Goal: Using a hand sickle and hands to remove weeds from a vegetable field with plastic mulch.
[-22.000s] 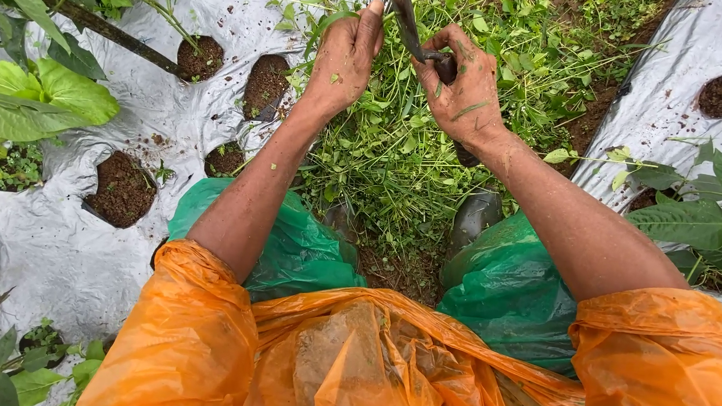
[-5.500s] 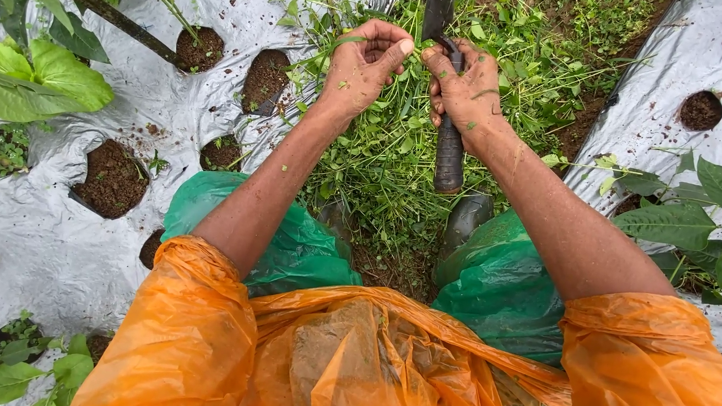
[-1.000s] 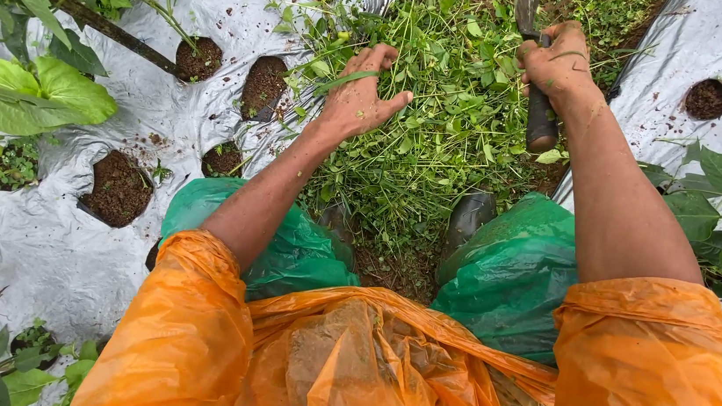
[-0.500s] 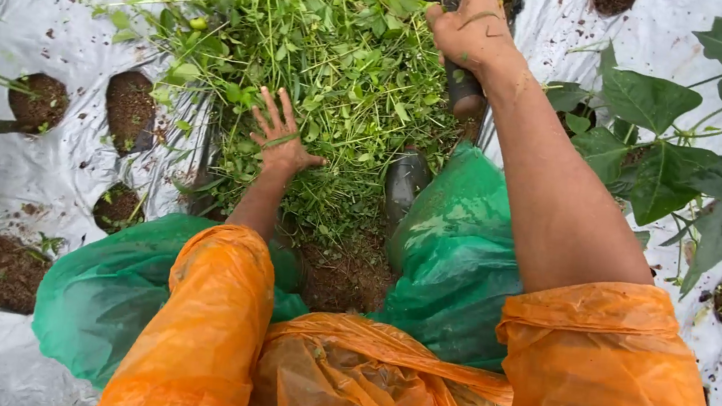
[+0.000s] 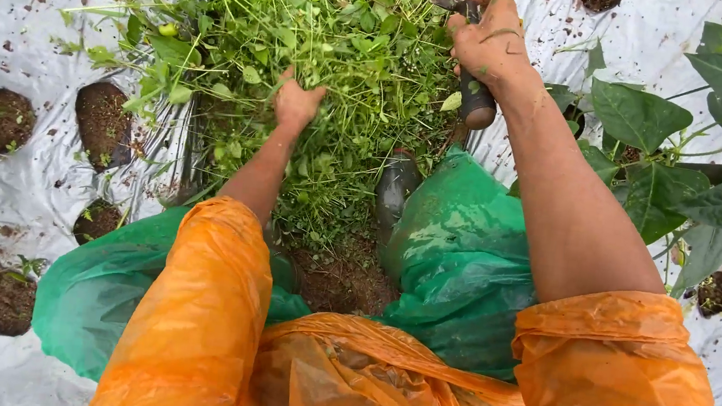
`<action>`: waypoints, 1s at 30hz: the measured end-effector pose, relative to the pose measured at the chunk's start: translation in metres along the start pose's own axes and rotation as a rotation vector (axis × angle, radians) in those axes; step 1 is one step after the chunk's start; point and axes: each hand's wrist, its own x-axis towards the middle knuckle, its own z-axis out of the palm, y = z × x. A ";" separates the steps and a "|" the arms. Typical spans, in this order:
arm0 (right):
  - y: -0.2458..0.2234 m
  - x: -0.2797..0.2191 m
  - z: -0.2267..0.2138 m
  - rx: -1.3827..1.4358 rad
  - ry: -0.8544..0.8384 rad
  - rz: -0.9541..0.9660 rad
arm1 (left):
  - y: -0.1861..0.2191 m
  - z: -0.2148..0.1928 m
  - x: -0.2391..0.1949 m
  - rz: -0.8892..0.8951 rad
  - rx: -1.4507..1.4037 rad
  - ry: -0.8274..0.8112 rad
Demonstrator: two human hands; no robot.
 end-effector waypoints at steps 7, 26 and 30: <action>0.006 0.001 -0.013 0.125 0.178 -0.153 | 0.176 -0.047 0.002 0.250 -0.252 0.101; 0.010 0.013 -0.005 0.145 0.147 0.021 | -0.077 0.054 -0.114 0.313 0.520 -0.209; 0.014 0.019 -0.009 0.085 0.150 0.014 | -0.028 0.031 -0.098 0.120 0.165 -0.214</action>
